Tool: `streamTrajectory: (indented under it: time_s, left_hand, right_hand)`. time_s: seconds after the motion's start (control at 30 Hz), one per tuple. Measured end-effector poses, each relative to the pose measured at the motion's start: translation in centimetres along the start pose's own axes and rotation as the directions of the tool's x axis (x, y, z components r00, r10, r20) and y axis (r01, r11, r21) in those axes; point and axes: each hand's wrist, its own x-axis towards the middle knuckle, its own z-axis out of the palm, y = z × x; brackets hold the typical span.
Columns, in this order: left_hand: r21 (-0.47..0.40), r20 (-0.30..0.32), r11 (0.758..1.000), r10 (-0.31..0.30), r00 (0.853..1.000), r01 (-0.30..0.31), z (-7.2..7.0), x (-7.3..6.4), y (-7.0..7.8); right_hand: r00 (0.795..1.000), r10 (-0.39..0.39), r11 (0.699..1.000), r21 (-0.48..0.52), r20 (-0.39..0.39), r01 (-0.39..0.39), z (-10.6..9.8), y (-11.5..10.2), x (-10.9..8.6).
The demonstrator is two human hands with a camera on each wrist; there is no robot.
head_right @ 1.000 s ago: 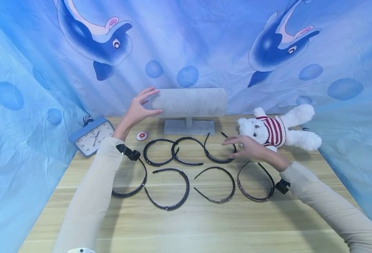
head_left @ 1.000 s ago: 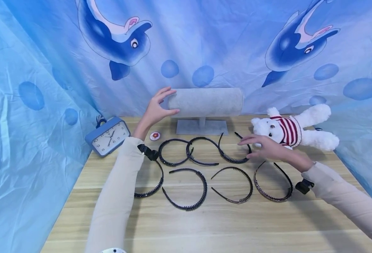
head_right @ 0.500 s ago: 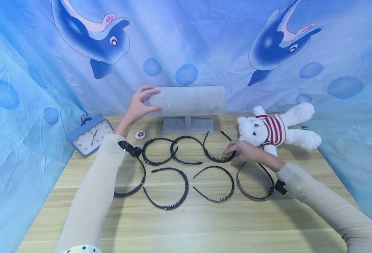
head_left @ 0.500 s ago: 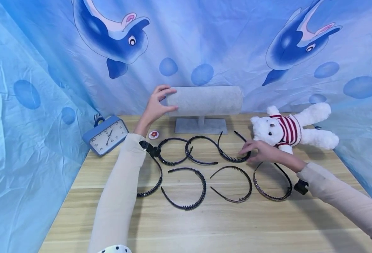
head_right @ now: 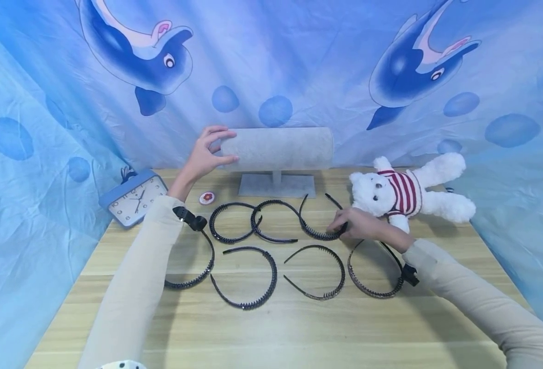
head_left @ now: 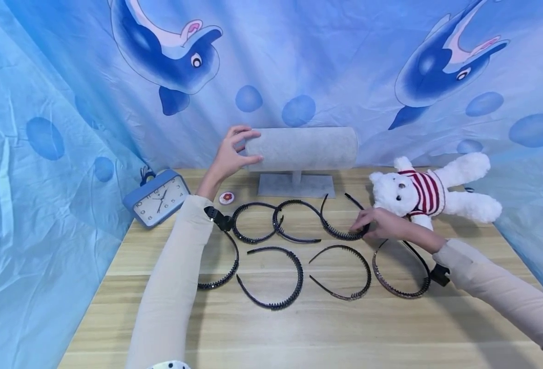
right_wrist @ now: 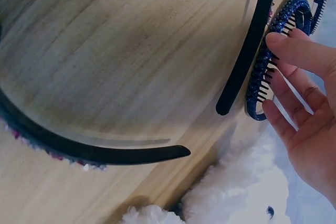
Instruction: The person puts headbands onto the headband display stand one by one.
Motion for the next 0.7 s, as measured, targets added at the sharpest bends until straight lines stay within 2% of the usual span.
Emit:
streamTrajectory:
  time_s: [0.07,0.23,0.47,0.7]
  left_hand:
    - [0.001,0.0,1.0,0.002,1.0,-0.002,-0.1,0.0,-0.1]
    - [0.01,0.0,1.0,0.012,1.0,-0.012,-0.3,0.6,-1.6]
    - [0.004,0.02,1.0,-0.009,1.0,0.009,0.1,0.9,-1.8]
    - [0.038,0.012,0.999,0.039,0.999,-0.04,-0.2,0.5,-2.1]
  right_hand:
    - [1.0,-0.01,1.0,-0.007,0.0,0.01,0.0,-0.2,0.1]
    - [1.0,-0.002,0.999,-0.045,-0.008,0.002,0.2,-0.5,0.0]
    - [1.0,-0.005,0.996,-0.084,-0.025,0.003,0.4,-0.2,-0.3]
    - [0.998,-0.035,0.998,-0.045,-0.046,0.033,-1.2,-1.8,-0.4]
